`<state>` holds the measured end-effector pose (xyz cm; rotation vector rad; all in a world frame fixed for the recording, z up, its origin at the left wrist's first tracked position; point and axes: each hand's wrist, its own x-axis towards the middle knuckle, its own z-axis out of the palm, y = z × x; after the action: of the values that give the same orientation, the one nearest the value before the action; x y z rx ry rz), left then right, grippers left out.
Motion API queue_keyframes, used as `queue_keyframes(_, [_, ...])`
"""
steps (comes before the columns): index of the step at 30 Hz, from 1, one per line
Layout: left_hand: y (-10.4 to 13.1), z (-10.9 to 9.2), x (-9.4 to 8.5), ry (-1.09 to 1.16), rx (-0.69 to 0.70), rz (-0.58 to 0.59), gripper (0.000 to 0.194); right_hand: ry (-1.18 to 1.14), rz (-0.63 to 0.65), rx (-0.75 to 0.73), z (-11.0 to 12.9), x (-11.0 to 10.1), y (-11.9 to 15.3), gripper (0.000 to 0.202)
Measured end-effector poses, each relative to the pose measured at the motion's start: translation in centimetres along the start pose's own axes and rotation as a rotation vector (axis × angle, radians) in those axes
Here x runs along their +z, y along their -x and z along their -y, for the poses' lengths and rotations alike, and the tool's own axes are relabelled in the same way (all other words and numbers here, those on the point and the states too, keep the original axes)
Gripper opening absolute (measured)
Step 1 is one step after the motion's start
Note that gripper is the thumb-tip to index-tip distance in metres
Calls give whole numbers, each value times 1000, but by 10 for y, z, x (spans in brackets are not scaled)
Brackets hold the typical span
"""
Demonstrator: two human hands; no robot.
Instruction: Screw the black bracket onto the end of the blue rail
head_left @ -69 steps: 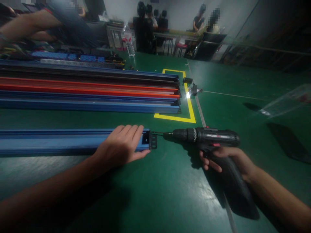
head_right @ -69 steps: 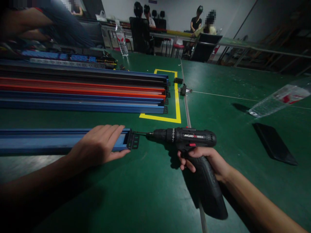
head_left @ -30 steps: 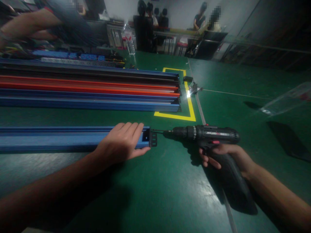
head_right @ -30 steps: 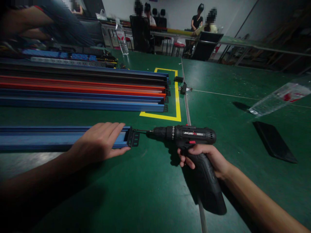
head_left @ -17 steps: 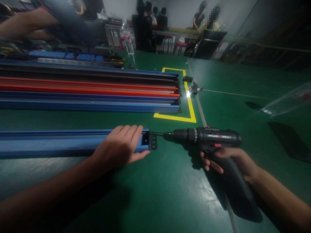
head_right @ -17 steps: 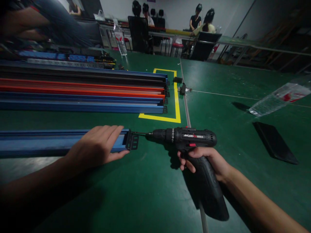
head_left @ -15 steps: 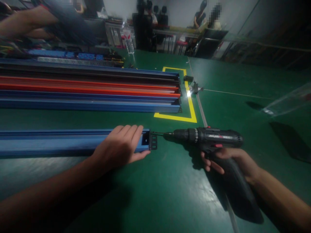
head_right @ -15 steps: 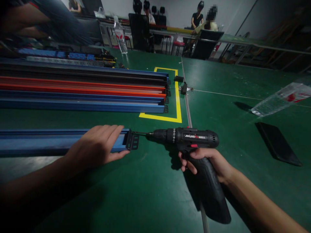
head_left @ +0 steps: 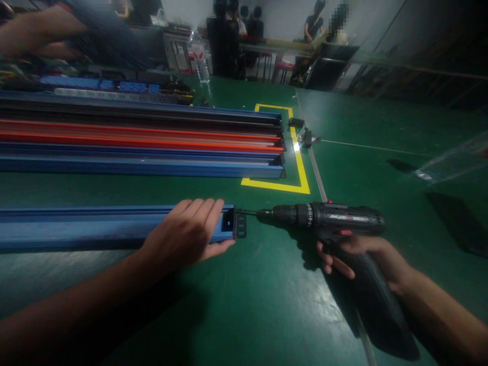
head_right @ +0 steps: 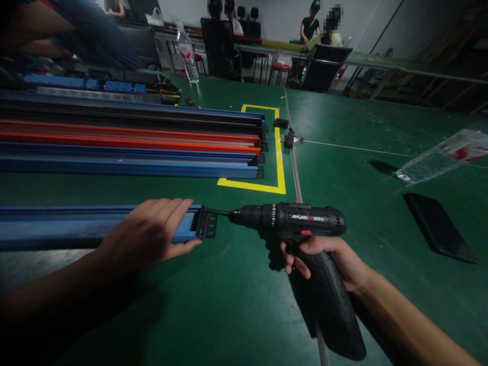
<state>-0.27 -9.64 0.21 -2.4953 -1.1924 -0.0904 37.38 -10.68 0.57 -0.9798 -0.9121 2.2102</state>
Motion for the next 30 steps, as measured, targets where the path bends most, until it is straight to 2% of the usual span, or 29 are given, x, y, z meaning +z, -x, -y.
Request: queue_keyframes(30, [0,-1,-2,1,-10,-19,69,21,-19,-8,1,4,0,32])
